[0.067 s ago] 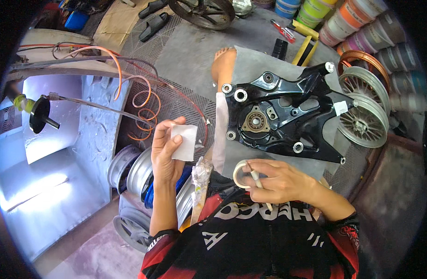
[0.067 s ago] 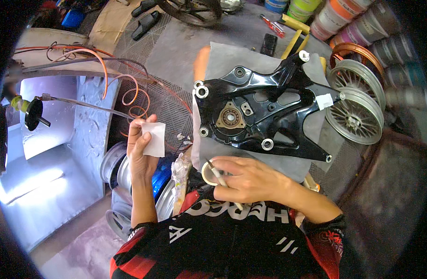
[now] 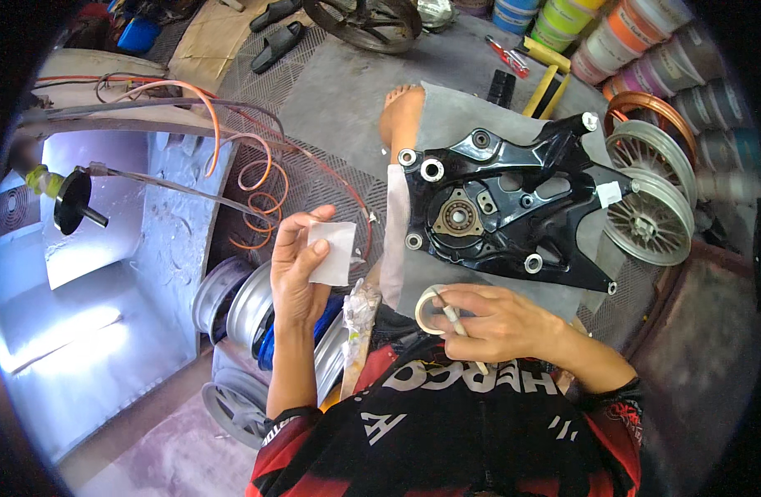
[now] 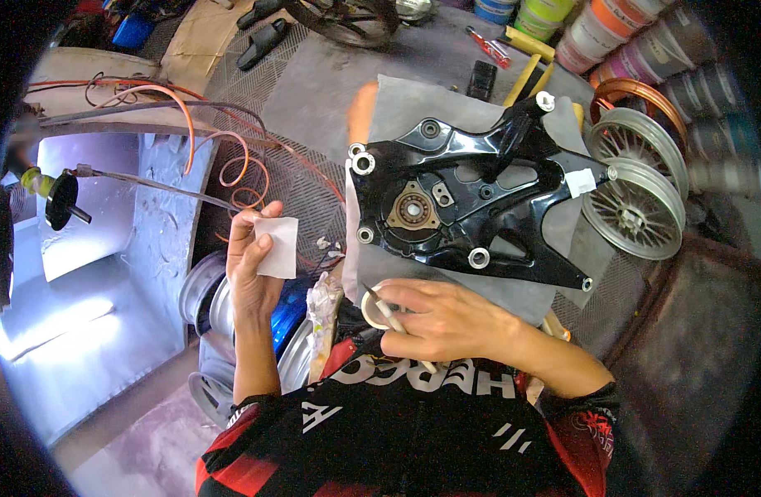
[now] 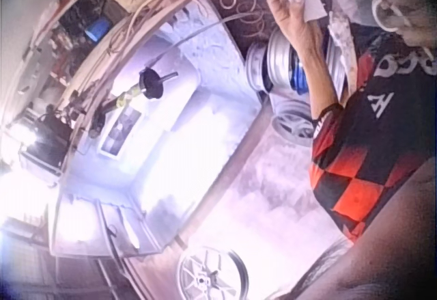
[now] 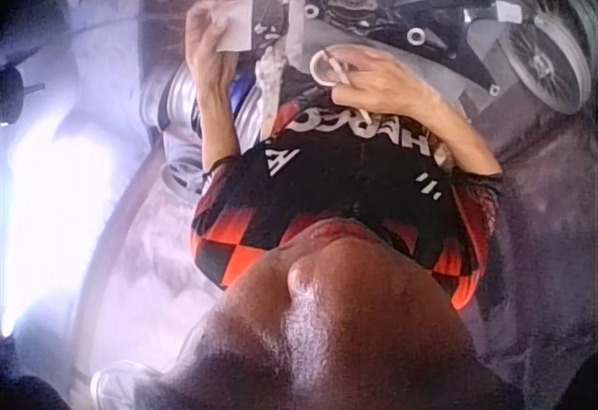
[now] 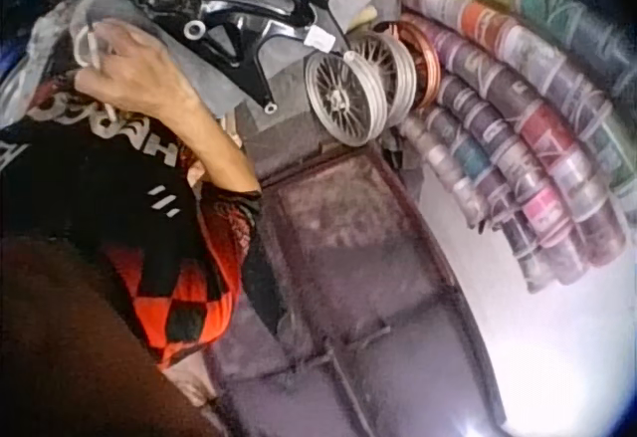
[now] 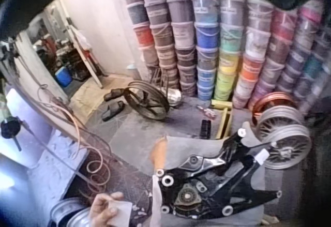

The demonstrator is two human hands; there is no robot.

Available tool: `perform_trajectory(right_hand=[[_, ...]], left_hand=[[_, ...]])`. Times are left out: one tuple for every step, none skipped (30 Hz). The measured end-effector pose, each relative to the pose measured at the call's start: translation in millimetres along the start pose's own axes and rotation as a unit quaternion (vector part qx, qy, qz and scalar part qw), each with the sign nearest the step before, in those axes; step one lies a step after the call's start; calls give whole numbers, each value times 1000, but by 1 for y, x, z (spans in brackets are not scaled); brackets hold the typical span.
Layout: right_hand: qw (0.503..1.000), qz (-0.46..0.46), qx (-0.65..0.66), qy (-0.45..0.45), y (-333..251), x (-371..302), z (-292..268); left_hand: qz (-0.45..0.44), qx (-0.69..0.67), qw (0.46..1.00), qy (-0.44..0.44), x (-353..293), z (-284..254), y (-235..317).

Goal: The person applies masking tape to a black motorcycle swingarm and then uses a small brush to paint white paint into the taped areas. The person repeatedly tears tape, places it on the swingarm, and paints the exposed sections.

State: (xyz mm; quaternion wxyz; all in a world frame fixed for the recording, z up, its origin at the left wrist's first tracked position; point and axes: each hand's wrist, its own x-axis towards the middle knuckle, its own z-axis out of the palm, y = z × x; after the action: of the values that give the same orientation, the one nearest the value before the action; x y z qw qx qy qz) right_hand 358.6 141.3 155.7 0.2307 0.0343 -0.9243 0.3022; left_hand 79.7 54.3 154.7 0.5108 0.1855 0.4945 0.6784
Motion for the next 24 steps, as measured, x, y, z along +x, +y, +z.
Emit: perform_trajectory(right_hand=[[1000,-1,-7,-22,0,2,-1],[998,12,-10,-66,0,0,0],[994,20,-9,-110,-2,-4,2],[988,29,-9,-153,-3,-7,3],[995,37,14,-96,-4,-8,1],[997,47,35,-40,-6,-8,-1],[997,57,57,16,-7,-8,-6],[992,70,80,61,-7,-7,-16],[985,80,99,118,-7,-3,-22],[973,92,117,175,-8,0,-28],[958,103,134,232,-10,4,-36],[956,121,109,245,-11,10,-47],[950,160,75,258,-12,18,-56],[947,191,74,247,-11,25,-64],[942,225,69,238,-11,30,-70],[930,244,89,260,-11,36,-68],[919,256,119,275,-12,42,-67],[923,253,111,266,-10,43,-68],[928,250,104,256,-8,42,-68],[923,264,106,258,-8,39,-69],[919,278,108,259,-7,35,-69],[914,293,111,260,-6,33,-70],[903,307,117,278,-7,33,-71],[892,321,124,294,-8,33,-72]], left_hand=[[7,14,1000,-17,2,1,0],[13,28,999,-34,3,1,-1],[16,39,997,-59,2,1,0],[19,49,995,-84,2,0,0],[22,59,992,-110,2,0,0],[26,72,989,-126,1,5,1],[35,84,984,-152,2,8,2],[43,97,978,-179,4,11,3],[51,111,971,-205,4,16,5],[52,111,967,-221,4,26,9],[62,139,959,-239,4,35,13],[73,167,949,-256,3,43,18],[82,192,938,-277,4,53,21],[49,130,953,-270,-1,67,23],[78,193,932,-297,3,75,27],[61,191,932,-301,2,84,29],[44,189,932,-305,2,91,30],[49,200,928,-311,3,96,30],[53,211,923,-317,4,100,30],[57,221,919,-321,4,103,31],[118,295,893,-318,6,107,33],[177,365,859,-312,7,111,36],[235,431,817,-302,8,114,38],[281,452,799,-281,7,117,34]])
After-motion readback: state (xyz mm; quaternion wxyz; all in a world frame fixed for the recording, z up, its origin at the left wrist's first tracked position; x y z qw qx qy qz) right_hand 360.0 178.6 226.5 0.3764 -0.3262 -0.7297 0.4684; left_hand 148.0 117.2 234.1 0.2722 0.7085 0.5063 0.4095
